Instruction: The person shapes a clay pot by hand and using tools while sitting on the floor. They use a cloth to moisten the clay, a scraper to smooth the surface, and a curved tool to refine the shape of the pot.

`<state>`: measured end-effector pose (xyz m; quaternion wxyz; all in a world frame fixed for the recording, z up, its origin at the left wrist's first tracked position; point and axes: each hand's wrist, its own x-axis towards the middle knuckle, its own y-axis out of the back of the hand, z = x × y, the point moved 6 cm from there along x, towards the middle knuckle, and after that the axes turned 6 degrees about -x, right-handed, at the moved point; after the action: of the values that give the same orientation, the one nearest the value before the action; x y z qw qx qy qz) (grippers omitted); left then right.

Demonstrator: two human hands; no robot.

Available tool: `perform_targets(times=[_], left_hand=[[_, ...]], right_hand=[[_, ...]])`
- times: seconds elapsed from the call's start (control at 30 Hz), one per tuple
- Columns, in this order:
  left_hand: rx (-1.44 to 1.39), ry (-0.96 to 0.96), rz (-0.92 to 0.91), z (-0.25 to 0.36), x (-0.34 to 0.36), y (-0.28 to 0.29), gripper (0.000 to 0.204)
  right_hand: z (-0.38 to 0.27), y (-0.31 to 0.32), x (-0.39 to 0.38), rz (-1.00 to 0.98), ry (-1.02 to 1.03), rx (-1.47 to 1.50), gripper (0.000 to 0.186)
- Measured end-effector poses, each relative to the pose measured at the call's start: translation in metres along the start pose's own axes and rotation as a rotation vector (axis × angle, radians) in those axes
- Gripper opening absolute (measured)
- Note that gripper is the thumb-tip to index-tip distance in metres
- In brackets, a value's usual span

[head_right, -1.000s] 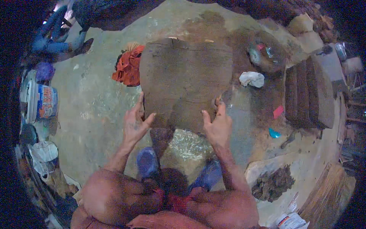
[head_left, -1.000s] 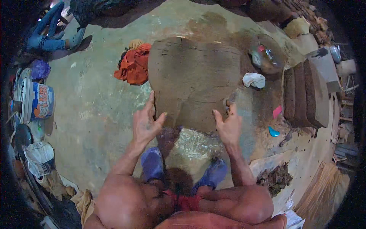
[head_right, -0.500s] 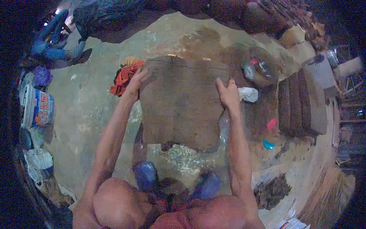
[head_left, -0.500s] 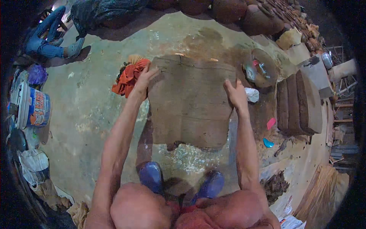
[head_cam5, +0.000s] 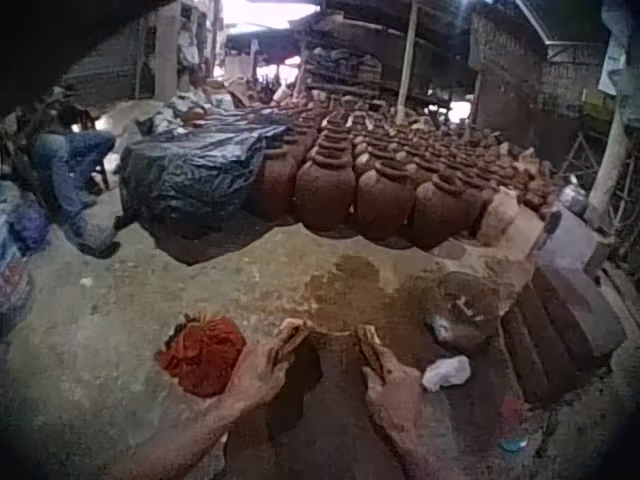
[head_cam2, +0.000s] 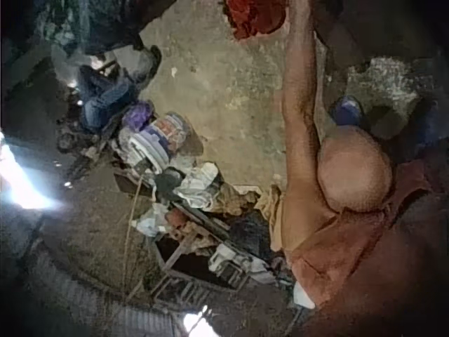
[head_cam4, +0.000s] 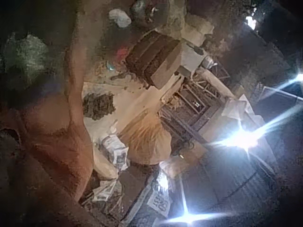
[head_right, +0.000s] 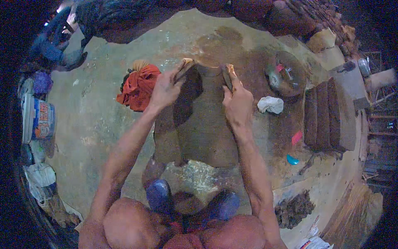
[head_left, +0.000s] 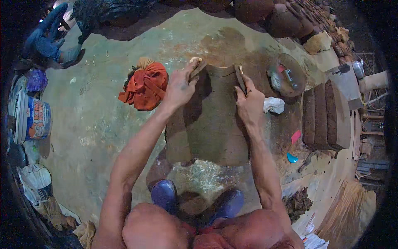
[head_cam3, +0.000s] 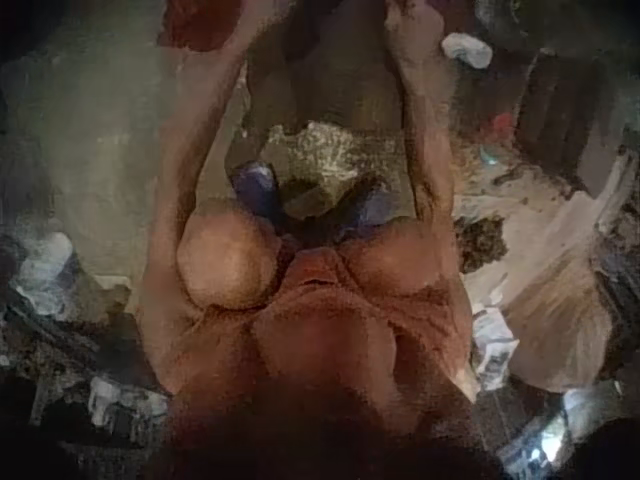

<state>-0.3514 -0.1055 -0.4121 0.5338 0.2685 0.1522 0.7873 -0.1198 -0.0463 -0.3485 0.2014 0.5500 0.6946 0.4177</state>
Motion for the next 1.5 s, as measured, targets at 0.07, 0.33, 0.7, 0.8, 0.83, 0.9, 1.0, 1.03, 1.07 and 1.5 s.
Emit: perform_targets(times=[0.07,0.33,0.7,0.8,0.83,0.9,1.0,1.03,1.07,1.5], left_hand=[[0.066,-0.149,0.09,0.003,-0.001,0.002,0.071],[-0.201,0.339,0.113,-0.057,0.005,0.018,0.081],[-0.106,0.135,0.025,-0.018,-0.071,0.006,0.085],[0.006,0.046,0.009,-0.016,-0.069,0.006,0.085],[0.009,0.006,0.02,-0.017,-0.069,0.008,0.086],[0.017,-0.031,0.031,-0.02,-0.07,0.012,0.088],[-0.1,0.076,-0.019,-0.008,-0.069,0.011,0.088],[-0.395,0.196,0.035,0.001,-0.07,0.015,0.087],[-0.679,0.325,0.09,0.004,-0.079,0.019,0.086],[-0.588,0.245,-0.026,-0.013,-0.165,-0.011,0.072]], right_hand=[[0.01,-0.011,0.002,-0.05,-0.039,-0.05,0.044],[0.055,0.002,0.015,0.165,0.062,-0.019,0.061],[0.055,-0.014,-0.036,-0.049,0.112,-0.141,0.08],[0.06,-0.02,-0.03,-0.084,-0.029,-0.195,0.082],[0.061,-0.021,-0.031,-0.081,-0.011,-0.163,0.084],[0.063,-0.024,-0.031,-0.081,0.007,-0.126,0.086],[0.08,-0.012,-0.03,-0.054,0.103,-0.094,0.082],[0.096,-0.001,-0.033,0.032,0.0,0.08,0.076],[0.114,0.003,-0.04,0.108,-0.104,0.265,0.073],[0.103,0.022,-0.148,-0.235,-0.24,0.293,0.072]])
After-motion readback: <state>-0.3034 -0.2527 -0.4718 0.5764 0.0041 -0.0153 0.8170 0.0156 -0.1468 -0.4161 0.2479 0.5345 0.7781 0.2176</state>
